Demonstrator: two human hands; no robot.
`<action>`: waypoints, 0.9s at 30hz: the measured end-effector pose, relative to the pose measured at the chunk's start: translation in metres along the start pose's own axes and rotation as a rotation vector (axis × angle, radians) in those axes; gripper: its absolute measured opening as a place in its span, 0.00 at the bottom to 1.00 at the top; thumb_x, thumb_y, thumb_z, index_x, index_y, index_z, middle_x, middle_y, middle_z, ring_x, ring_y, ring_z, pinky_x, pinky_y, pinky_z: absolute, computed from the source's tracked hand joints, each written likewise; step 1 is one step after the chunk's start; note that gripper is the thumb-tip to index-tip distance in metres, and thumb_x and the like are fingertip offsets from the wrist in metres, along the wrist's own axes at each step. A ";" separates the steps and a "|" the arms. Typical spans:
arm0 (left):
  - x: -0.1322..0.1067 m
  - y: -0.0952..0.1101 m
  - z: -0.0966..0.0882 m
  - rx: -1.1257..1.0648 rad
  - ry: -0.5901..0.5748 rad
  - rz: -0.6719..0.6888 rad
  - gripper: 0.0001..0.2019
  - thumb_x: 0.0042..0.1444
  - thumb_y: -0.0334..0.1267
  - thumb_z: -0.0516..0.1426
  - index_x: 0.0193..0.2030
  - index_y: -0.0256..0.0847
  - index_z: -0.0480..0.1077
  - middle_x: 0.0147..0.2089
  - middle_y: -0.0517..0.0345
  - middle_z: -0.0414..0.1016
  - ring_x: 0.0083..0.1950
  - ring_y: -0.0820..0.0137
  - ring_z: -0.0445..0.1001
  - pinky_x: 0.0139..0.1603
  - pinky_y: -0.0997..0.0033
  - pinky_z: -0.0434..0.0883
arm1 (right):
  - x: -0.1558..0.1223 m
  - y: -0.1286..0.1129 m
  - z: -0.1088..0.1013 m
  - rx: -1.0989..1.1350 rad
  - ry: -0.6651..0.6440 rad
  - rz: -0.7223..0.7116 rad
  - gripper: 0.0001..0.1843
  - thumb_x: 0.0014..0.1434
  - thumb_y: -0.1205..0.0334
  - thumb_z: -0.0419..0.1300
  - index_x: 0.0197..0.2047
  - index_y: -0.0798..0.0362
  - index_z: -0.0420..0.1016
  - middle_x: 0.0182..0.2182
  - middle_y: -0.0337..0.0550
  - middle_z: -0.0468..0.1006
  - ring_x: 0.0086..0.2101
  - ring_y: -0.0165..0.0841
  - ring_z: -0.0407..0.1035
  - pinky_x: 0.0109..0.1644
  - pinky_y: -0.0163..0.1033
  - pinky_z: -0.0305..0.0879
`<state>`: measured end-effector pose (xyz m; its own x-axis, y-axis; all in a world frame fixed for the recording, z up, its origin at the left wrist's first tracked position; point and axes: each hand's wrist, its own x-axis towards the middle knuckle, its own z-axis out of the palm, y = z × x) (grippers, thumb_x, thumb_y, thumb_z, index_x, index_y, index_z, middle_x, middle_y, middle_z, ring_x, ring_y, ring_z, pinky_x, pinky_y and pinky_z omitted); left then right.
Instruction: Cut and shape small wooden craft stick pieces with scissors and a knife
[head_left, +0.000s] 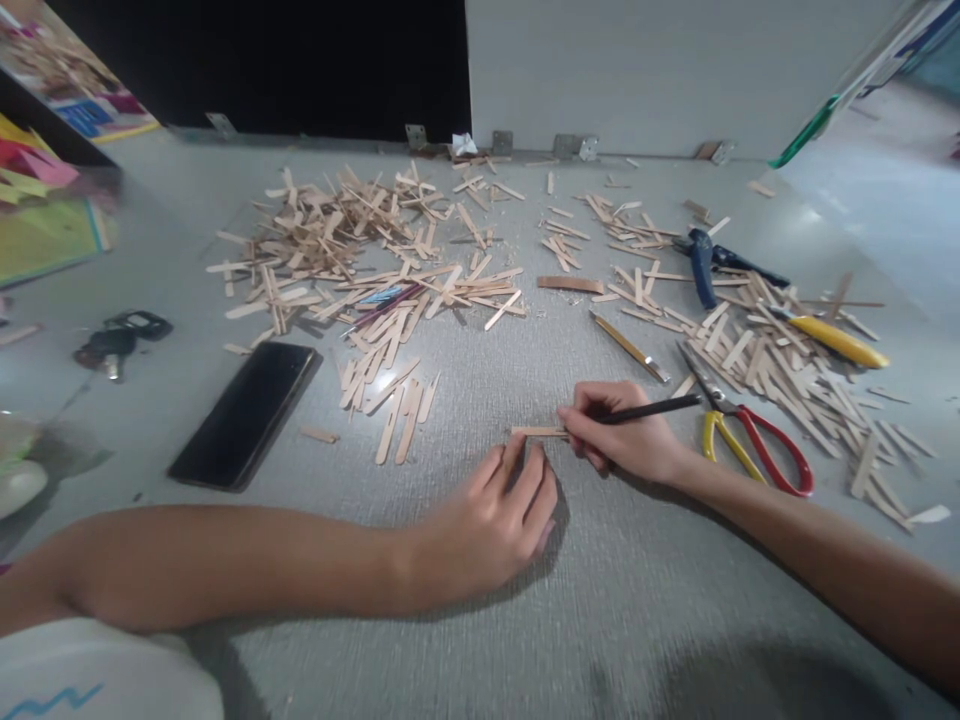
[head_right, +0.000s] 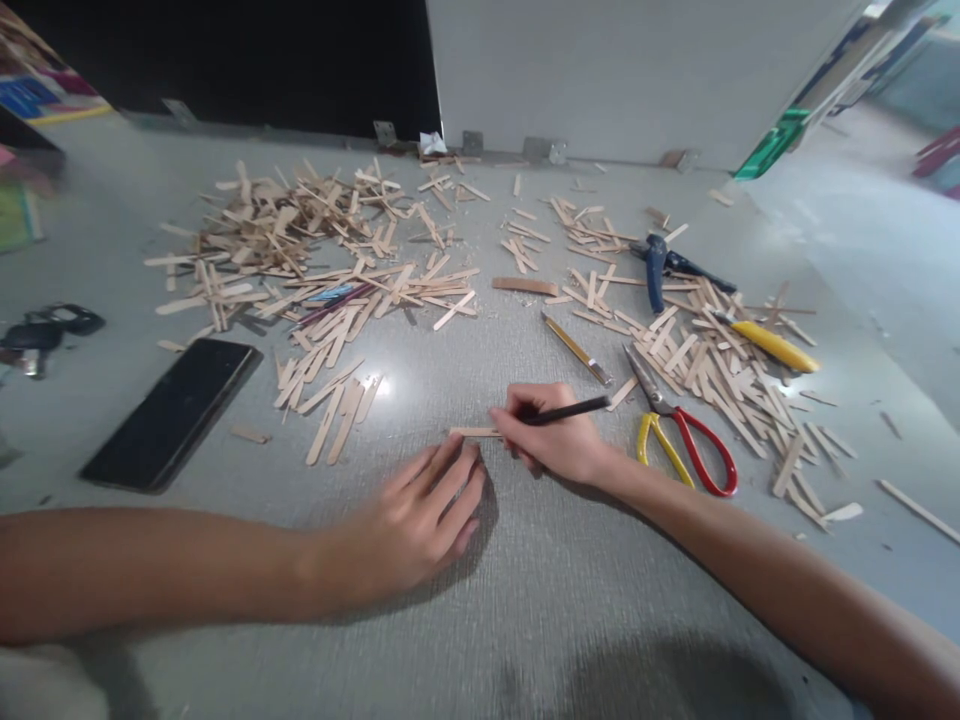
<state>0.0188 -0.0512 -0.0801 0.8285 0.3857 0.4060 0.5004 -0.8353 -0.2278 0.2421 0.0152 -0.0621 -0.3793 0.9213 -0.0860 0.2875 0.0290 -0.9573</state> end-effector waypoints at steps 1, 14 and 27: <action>0.000 0.000 0.000 -0.004 0.008 -0.006 0.19 0.75 0.33 0.48 0.55 0.19 0.77 0.53 0.29 0.85 0.55 0.43 0.86 0.53 0.52 0.80 | 0.001 -0.002 -0.002 0.021 0.043 0.001 0.25 0.68 0.45 0.65 0.24 0.48 0.68 0.13 0.32 0.70 0.11 0.25 0.59 0.12 0.31 0.57; 0.000 -0.001 0.005 -0.084 -0.016 -0.052 0.19 0.74 0.36 0.51 0.57 0.21 0.75 0.56 0.27 0.83 0.59 0.41 0.83 0.55 0.50 0.79 | -0.003 -0.008 0.001 0.023 -0.062 0.109 0.22 0.65 0.47 0.70 0.27 0.49 0.70 0.14 0.33 0.72 0.13 0.25 0.62 0.14 0.30 0.55; -0.002 -0.002 0.005 -0.187 -0.067 -0.097 0.18 0.74 0.39 0.52 0.58 0.25 0.72 0.62 0.23 0.79 0.63 0.42 0.77 0.60 0.48 0.73 | -0.002 0.002 0.001 -0.096 -0.047 0.011 0.25 0.68 0.49 0.66 0.23 0.49 0.66 0.13 0.32 0.69 0.14 0.26 0.63 0.18 0.32 0.56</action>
<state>0.0180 -0.0483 -0.0849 0.7967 0.4879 0.3567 0.5286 -0.8486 -0.0199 0.2422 0.0129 -0.0642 -0.4157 0.9027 -0.1114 0.3737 0.0578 -0.9258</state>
